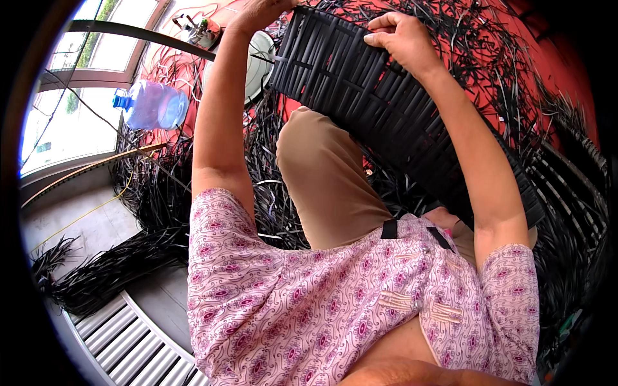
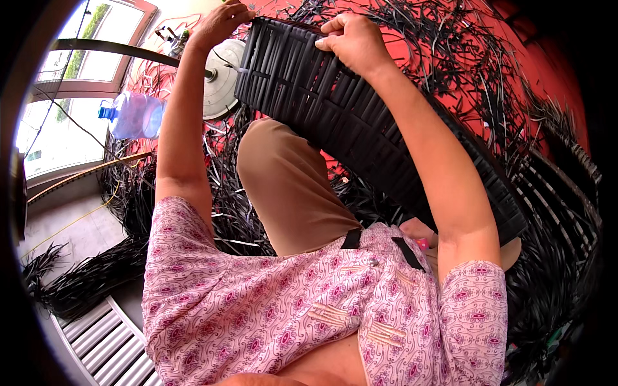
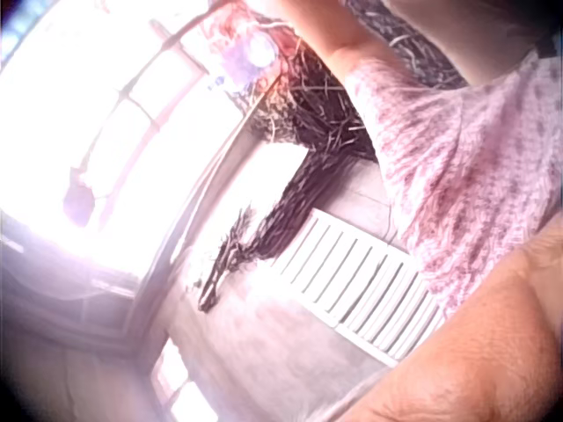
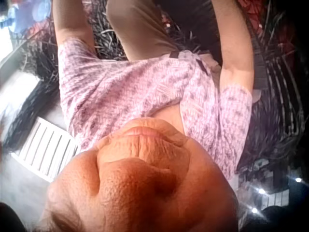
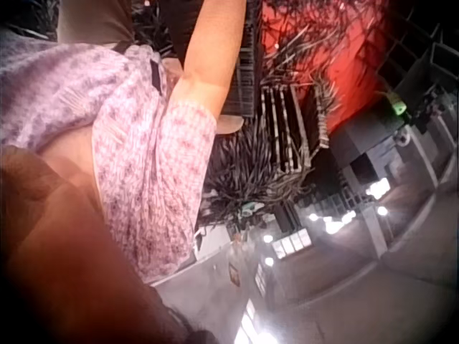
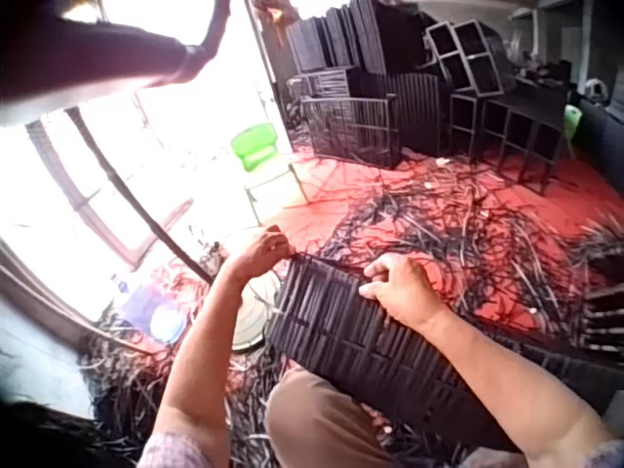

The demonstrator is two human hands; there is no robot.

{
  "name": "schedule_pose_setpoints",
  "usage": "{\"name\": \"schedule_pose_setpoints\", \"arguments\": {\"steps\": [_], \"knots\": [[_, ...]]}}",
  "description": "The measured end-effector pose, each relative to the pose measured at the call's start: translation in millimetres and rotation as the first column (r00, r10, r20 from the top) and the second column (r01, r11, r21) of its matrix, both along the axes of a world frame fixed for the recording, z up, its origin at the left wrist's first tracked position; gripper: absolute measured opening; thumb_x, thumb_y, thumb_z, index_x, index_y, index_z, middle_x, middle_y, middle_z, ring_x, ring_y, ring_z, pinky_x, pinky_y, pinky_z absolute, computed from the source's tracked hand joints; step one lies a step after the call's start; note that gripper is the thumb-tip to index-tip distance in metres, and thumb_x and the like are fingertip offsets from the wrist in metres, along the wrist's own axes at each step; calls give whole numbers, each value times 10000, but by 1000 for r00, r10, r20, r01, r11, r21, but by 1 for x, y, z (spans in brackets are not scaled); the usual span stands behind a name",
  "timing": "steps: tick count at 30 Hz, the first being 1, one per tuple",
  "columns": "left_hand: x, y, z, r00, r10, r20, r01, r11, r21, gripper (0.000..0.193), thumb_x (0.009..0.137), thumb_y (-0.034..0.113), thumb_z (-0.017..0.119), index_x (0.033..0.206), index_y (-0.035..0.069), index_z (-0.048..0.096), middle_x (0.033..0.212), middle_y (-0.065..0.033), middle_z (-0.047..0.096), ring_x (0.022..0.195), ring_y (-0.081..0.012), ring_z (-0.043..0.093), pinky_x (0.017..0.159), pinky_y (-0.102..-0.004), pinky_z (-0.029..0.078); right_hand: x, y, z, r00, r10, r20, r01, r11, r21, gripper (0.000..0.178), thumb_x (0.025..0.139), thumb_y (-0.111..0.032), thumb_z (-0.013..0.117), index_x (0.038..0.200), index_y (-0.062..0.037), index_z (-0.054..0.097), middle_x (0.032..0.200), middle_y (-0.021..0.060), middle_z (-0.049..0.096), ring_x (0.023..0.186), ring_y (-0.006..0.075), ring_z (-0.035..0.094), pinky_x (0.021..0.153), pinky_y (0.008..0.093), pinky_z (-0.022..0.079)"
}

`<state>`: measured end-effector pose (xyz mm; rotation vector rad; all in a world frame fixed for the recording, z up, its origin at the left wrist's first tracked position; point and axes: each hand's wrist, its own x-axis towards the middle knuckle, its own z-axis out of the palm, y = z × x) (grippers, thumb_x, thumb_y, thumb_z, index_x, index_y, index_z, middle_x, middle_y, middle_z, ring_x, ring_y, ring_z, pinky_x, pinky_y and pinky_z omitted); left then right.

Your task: The person sits on the floor and weaves a black plastic basket by hand. They interlace thin black strips through the vertical ribs of the basket frame, rotating the basket periodically to continue the weaving pattern around the circumference.

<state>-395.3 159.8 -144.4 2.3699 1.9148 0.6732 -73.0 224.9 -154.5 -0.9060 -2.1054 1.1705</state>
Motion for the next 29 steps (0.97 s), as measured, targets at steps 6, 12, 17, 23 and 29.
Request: {"name": "schedule_pose_setpoints", "arguments": {"steps": [6,12,17,23,29], "knots": [[-56,24,-31,829,-351,-434,464,866,186,48,869,120,635,885,90,668,819,-68,611,822,-286,573,761,-408,470,7,0,5,982,46,-183,-98,953,-287,356,802,-202,803,1069,10,701,955,62,714,897,130,660,846,272,526],[-50,8,-35,972,-80,-219,101,991,87,70,874,140,655,909,85,680,879,-115,611,893,-333,596,785,-432,476,37,-34,7,992,-24,127,-26,926,376,552,719,-307,809,1157,-2,668,1092,170,672,1063,327,648,930,401,516],[85,-19,30,990,134,35,-138,977,165,188,888,207,664,1031,88,689,1056,-153,632,995,-333,616,870,-419,487,60,-44,-1,985,-127,116,46,843,536,355,816,-296,728,1060,-41,689,1021,161,675,978,344,659,850,449,528],[155,-19,-11,990,-111,91,106,992,66,258,948,282,611,1116,109,702,1085,-80,696,1032,-268,637,961,-386,415,67,-52,-5,969,-218,118,97,772,628,401,825,-342,738,1086,-47,662,1027,132,664,1024,311,640,890,435,490],[170,-14,6,992,-11,124,18,998,-62,265,921,250,654,1104,70,719,1117,-116,701,1063,-238,653,1006,-383,426,168,-98,9,964,-263,-49,220,676,703,429,776,-287,775,1127,-83,638,1084,65,627,1067,247,608,932,437,429]]}}
